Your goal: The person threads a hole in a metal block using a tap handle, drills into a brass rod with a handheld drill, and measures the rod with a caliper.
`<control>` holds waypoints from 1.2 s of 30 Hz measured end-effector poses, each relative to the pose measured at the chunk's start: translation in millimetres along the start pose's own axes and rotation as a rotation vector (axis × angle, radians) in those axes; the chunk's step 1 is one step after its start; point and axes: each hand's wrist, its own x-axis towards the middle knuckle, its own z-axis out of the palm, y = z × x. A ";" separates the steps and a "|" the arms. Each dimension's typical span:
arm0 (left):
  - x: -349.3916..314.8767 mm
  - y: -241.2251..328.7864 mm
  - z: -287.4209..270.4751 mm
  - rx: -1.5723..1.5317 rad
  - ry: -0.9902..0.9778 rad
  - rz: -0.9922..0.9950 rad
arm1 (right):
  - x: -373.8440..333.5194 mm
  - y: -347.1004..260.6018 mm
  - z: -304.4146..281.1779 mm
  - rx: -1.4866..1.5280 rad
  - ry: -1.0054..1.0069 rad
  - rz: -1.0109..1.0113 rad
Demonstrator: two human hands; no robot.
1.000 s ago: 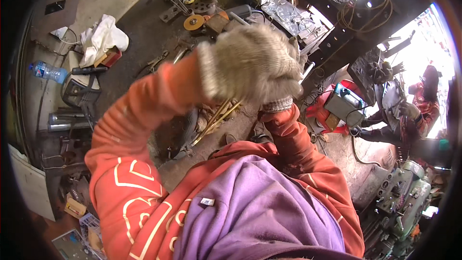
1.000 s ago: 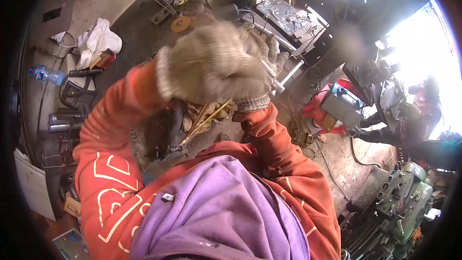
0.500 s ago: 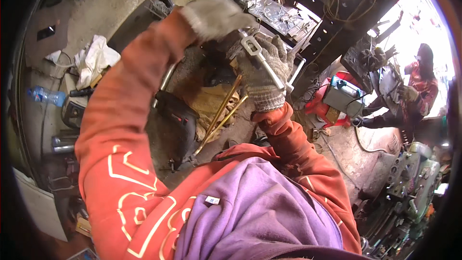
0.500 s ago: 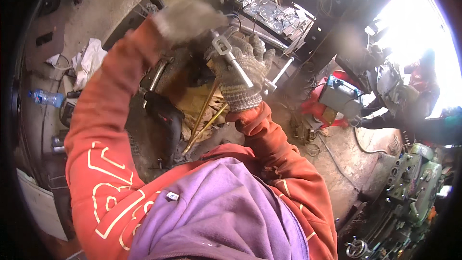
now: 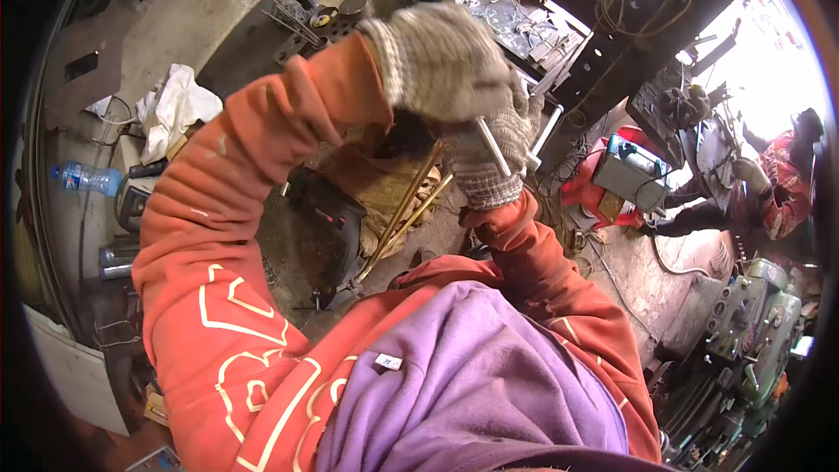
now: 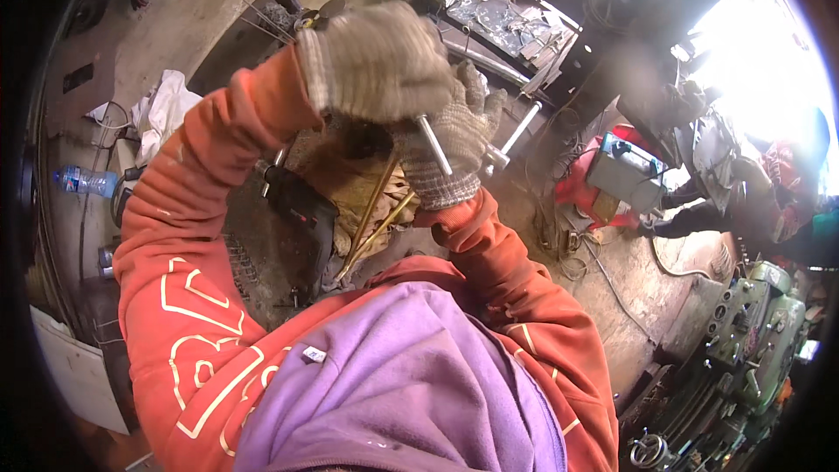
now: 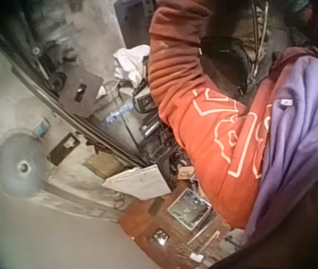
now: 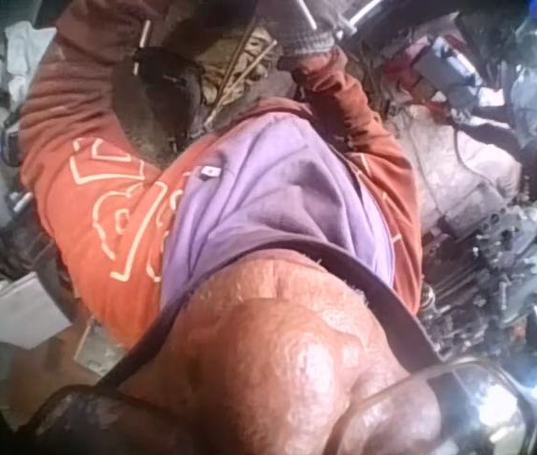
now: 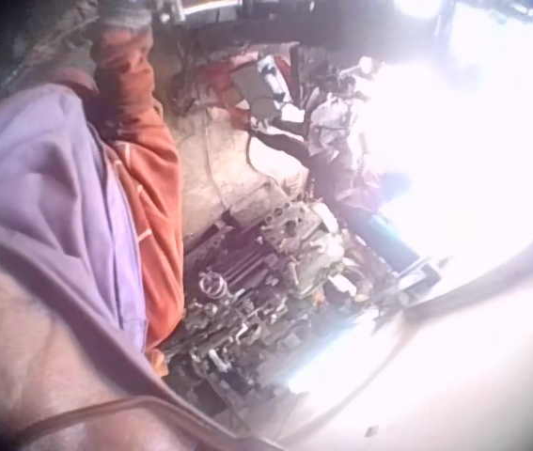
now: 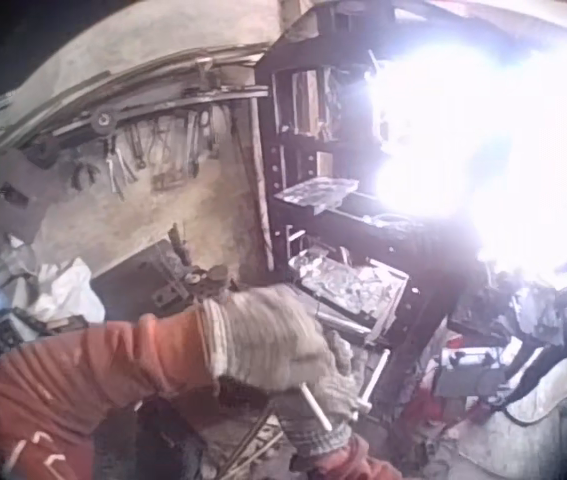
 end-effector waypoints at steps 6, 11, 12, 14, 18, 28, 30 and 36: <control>-36.4 21.0 5.3 0.088 0.271 -0.334 | 9.9 -27.3 -14.5 -0.941 0.038 -0.410; -52.4 115.0 -25.7 -1.356 0.251 -0.857 | 10.8 -13.9 -15.0 -0.925 0.039 -0.387; -45.9 121.8 -37.7 -1.325 0.166 -0.739 | 7.7 -9.2 -17.4 -0.911 0.044 -0.400; -26.7 109.3 -34.3 -0.382 0.330 -0.158 | 7.9 -8.4 -15.6 -0.848 0.035 -0.453; -11.0 41.1 -11.7 0.044 0.014 -0.211 | 7.9 25.3 -6.5 -0.382 -0.161 -0.152; -18.5 -44.6 13.4 0.367 -0.019 -0.595 | 9.8 -24.3 -13.6 -0.936 0.018 -0.394; -42.3 -26.6 5.8 0.435 -0.119 -0.601 | 11.3 -26.3 -9.2 -0.926 0.057 -0.398; -38.1 93.6 -41.5 -0.835 -0.541 -0.433 | 13.5 -26.8 -14.8 -0.953 0.035 -0.350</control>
